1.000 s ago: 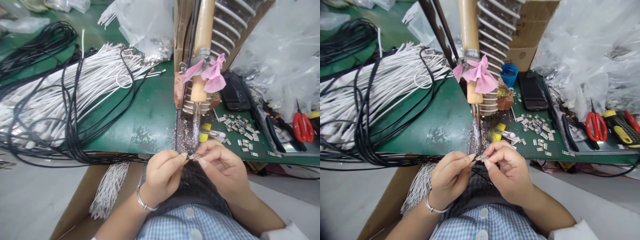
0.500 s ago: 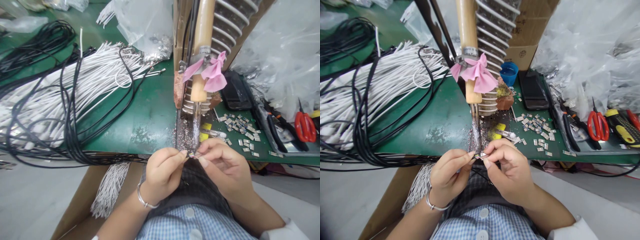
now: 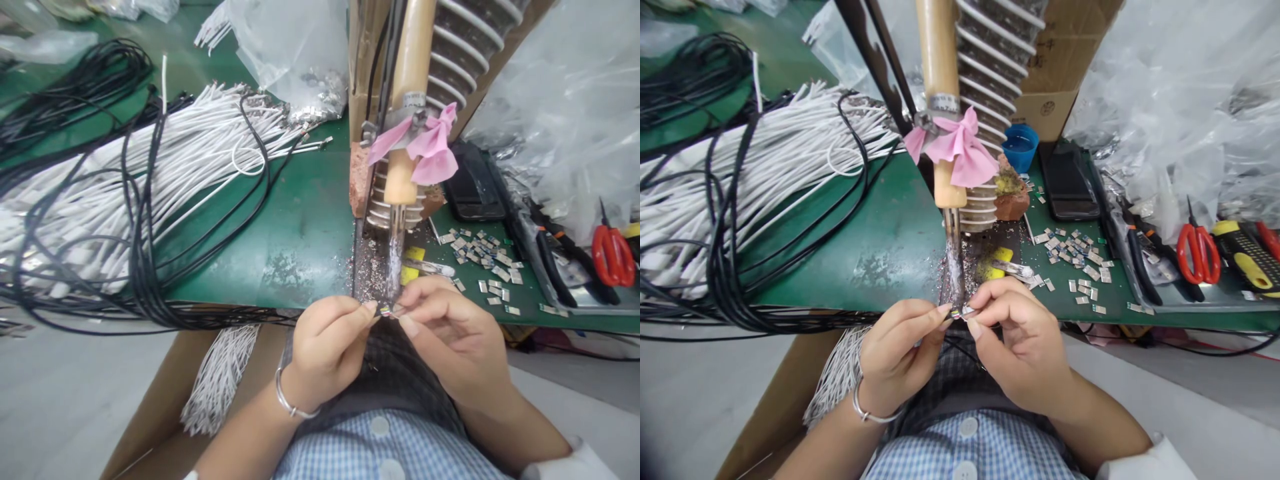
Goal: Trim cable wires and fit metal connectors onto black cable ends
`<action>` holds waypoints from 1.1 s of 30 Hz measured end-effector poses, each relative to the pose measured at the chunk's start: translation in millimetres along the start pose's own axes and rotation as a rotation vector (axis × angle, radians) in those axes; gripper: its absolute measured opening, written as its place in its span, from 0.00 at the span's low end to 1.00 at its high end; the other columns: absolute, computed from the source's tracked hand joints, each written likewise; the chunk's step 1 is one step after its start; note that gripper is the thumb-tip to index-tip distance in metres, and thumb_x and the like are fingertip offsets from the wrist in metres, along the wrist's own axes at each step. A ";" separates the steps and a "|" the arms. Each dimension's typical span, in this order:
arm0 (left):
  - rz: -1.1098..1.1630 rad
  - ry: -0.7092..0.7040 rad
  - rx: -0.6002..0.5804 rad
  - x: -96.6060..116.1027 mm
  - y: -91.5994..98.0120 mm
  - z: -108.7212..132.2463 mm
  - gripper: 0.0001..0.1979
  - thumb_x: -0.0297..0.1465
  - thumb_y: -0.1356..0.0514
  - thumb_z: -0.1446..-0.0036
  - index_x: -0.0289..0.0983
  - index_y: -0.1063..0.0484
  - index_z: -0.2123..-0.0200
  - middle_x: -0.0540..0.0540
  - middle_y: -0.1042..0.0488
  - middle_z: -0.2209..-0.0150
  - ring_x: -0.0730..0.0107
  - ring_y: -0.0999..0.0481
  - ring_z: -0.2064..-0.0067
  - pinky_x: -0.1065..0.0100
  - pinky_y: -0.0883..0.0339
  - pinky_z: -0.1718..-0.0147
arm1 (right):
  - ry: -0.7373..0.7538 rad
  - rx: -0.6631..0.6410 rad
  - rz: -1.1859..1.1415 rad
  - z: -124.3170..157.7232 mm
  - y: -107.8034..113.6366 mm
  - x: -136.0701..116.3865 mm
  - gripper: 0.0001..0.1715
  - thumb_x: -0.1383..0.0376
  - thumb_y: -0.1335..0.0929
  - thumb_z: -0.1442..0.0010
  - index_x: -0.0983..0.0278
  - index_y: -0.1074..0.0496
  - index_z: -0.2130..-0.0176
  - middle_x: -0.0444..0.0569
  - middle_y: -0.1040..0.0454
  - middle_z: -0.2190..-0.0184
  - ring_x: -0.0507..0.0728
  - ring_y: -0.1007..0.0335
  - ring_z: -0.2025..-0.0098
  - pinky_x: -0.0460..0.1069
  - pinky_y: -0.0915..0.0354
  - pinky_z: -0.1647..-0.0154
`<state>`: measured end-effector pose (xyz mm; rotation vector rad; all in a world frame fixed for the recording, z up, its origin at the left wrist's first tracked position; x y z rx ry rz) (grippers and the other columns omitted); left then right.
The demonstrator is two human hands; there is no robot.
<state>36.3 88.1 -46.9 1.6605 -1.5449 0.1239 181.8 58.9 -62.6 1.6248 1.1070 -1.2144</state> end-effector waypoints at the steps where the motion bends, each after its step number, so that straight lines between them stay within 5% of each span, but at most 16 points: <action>1: -0.002 0.000 0.001 0.2 0.3 -0.5 0.11 0.18 0.41 0.42 0.35 0.26 0.58 0.45 0.22 0.69 0.71 0.24 0.69 0.72 0.27 0.73 | 0.002 -0.003 -0.002 0.1 -0.1 -0.1 0.10 0.75 0.31 0.42 0.60 0.26 0.70 0.48 0.26 0.66 0.55 0.27 0.63 0.51 0.27 0.61; 33: -0.016 0.006 -0.001 -0.3 -0.7 3.8 0.12 0.17 0.40 0.43 0.34 0.26 0.57 0.44 0.22 0.68 0.70 0.25 0.68 0.71 0.28 0.71 | 0.125 0.013 0.113 0.8 -1.4 -10.9 0.11 0.77 0.31 0.44 0.60 0.27 0.69 0.45 0.27 0.66 0.53 0.28 0.64 0.49 0.28 0.62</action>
Point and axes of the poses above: each hand's wrist, its own z-axis away from the middle knuckle, its own y-axis out of the back of the hand, x = y × z, the point moved 10 cm from there along -z, towards the middle knuckle
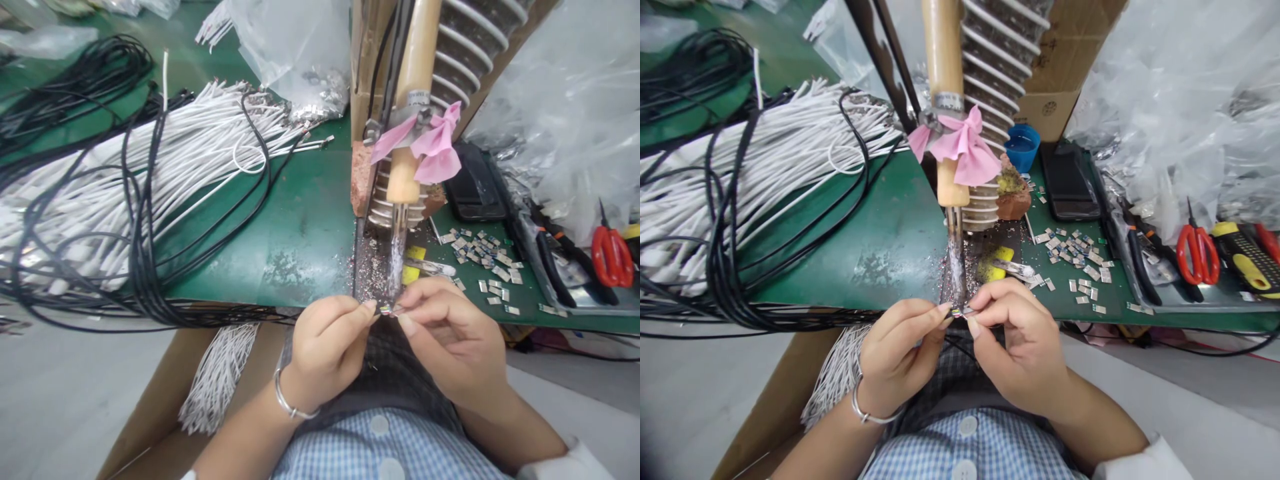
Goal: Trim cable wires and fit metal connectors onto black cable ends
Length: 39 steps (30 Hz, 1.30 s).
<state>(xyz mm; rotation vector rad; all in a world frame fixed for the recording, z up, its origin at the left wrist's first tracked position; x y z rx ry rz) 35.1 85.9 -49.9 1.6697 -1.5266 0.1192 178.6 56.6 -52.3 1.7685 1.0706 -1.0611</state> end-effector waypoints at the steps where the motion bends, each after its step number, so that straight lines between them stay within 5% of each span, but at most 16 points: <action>1: 0.002 -0.006 0.001 0.5 0.1 -0.4 0.13 0.16 0.40 0.44 0.33 0.26 0.57 0.44 0.22 0.68 0.70 0.25 0.68 0.71 0.28 0.71 | 0.000 0.001 0.001 0.0 0.2 -0.1 0.11 0.77 0.31 0.44 0.60 0.27 0.68 0.45 0.27 0.66 0.53 0.28 0.64 0.49 0.29 0.62; 39: -0.056 0.020 -0.008 1.4 -0.2 1.8 0.12 0.17 0.41 0.43 0.36 0.26 0.57 0.45 0.22 0.69 0.70 0.24 0.69 0.71 0.29 0.74 | 0.001 -0.044 -0.022 4.6 -2.5 2.3 0.12 0.78 0.32 0.43 0.61 0.28 0.67 0.43 0.29 0.63 0.49 0.29 0.61 0.44 0.31 0.57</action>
Point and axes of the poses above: each hand's wrist, its own z-axis away from the middle knuckle, its own y-axis out of the back of the hand, x = y × z, the point moved 10 cm from there along -z, towards the middle knuckle
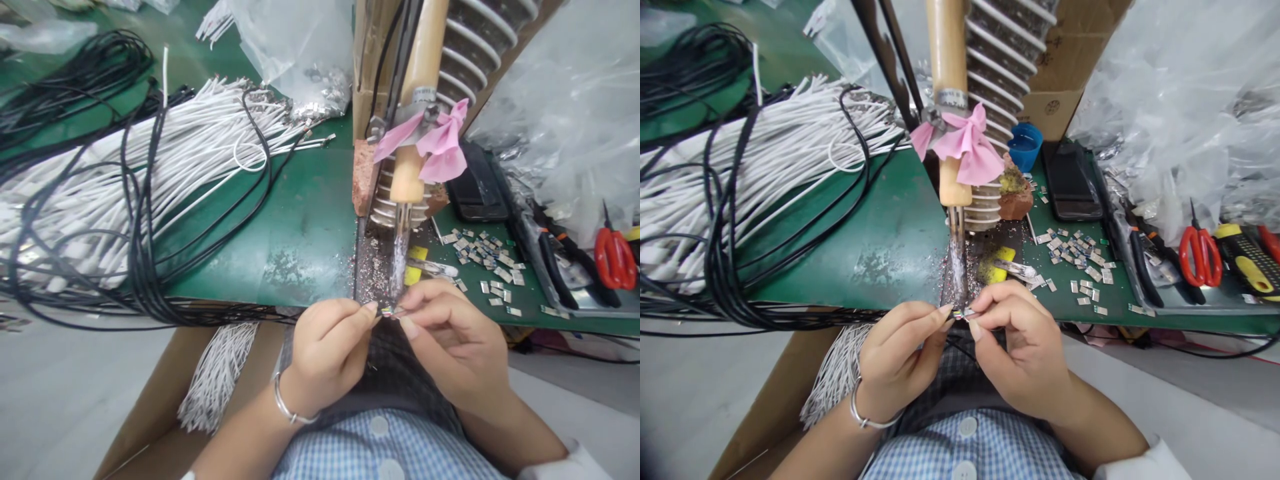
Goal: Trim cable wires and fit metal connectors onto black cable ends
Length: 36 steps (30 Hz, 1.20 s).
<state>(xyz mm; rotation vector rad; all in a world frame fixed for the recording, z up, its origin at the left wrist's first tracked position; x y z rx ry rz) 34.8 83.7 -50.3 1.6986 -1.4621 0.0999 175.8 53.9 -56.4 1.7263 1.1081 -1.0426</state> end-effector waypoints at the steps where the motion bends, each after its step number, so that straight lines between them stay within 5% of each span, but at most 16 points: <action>1: -0.003 -0.001 0.002 -0.1 0.2 -0.3 0.12 0.17 0.41 0.43 0.36 0.26 0.57 0.45 0.21 0.69 0.70 0.24 0.69 0.71 0.29 0.73 | 0.005 0.000 0.000 -0.7 -0.3 -0.8 0.12 0.79 0.32 0.43 0.61 0.28 0.67 0.43 0.29 0.64 0.49 0.29 0.61 0.44 0.31 0.57; 36: -0.023 0.002 -0.039 5.0 3.6 -1.8 0.09 0.19 0.41 0.41 0.34 0.27 0.58 0.46 0.22 0.69 0.71 0.25 0.71 0.72 0.29 0.74 | -0.049 0.006 -0.029 0.5 0.2 1.7 0.11 0.77 0.32 0.43 0.61 0.27 0.68 0.46 0.27 0.65 0.53 0.28 0.63 0.50 0.28 0.61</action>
Point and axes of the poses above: each hand's wrist, its own z-axis away from the middle knuckle, its own y-axis out of the back of the hand, x = y × z, the point moved 10 cm from there along -z, towards the middle knuckle
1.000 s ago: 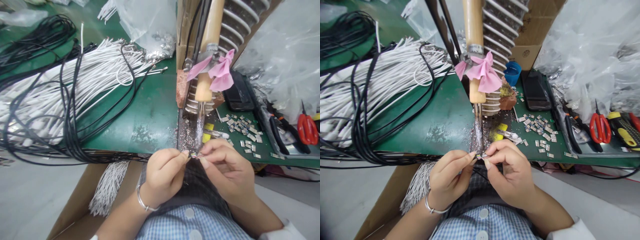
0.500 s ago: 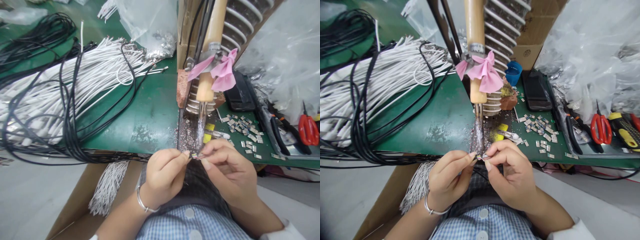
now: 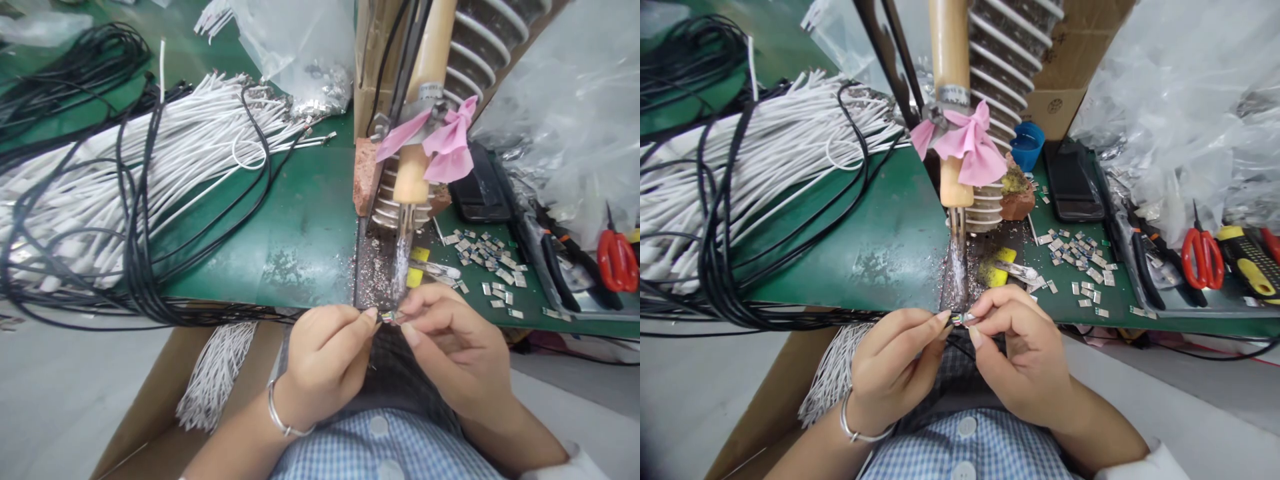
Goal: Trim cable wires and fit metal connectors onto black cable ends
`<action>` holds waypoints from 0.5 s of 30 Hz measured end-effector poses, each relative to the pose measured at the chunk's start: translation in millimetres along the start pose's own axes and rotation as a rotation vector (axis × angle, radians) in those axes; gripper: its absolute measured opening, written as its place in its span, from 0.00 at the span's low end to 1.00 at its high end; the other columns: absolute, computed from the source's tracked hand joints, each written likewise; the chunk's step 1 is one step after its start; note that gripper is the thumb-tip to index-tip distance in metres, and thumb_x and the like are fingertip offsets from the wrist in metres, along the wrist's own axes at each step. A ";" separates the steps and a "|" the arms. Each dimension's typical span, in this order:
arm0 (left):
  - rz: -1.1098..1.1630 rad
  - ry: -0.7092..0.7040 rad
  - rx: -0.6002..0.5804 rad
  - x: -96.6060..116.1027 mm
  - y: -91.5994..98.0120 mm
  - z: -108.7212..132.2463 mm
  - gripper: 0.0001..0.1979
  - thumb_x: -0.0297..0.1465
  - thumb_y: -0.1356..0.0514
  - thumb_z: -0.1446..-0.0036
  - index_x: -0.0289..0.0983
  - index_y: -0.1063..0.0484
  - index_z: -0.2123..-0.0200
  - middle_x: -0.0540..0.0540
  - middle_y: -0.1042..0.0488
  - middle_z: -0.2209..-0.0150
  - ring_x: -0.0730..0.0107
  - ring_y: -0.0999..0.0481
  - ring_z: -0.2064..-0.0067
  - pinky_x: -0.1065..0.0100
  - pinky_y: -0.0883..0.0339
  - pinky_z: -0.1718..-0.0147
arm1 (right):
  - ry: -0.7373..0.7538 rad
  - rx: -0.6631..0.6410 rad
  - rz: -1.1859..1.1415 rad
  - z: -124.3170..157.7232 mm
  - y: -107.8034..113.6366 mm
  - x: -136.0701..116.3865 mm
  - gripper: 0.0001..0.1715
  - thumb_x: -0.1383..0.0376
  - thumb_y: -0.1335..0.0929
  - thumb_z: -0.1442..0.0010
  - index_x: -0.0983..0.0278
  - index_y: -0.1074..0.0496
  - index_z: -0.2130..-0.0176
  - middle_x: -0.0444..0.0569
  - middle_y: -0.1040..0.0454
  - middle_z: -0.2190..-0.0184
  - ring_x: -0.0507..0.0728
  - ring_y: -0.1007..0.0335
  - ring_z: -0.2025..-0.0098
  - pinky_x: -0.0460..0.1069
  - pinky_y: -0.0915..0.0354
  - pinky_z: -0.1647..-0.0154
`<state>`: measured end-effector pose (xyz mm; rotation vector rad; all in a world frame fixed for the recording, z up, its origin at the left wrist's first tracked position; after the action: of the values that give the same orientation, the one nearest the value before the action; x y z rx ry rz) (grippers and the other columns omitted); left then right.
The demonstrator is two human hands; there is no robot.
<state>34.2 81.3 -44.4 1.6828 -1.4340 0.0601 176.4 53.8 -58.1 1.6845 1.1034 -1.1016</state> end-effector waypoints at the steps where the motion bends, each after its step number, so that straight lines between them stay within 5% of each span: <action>1: -0.003 0.002 -0.009 0.2 -0.3 0.8 0.09 0.19 0.40 0.41 0.34 0.27 0.58 0.46 0.22 0.69 0.71 0.25 0.71 0.72 0.29 0.74 | -0.006 0.000 -0.004 0.6 0.1 1.0 0.11 0.77 0.32 0.43 0.61 0.27 0.68 0.46 0.27 0.65 0.53 0.28 0.63 0.50 0.28 0.61; 15: 0.019 -0.004 -0.016 0.7 -2.2 2.6 0.11 0.19 0.40 0.43 0.34 0.26 0.57 0.45 0.22 0.69 0.70 0.26 0.71 0.70 0.30 0.74 | 0.028 -0.003 0.055 3.9 1.1 -3.6 0.12 0.77 0.32 0.44 0.60 0.27 0.67 0.47 0.27 0.65 0.55 0.27 0.63 0.51 0.28 0.62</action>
<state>34.9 78.9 -46.8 1.6573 -1.4501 0.0564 175.7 49.0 -55.6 1.7222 1.0697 -1.0439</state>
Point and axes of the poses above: each hand's wrist, its own z-axis away from the middle knuckle, its own y-axis out of the back of the hand, x = y × z, the point moved 10 cm from there along -z, towards the middle knuckle
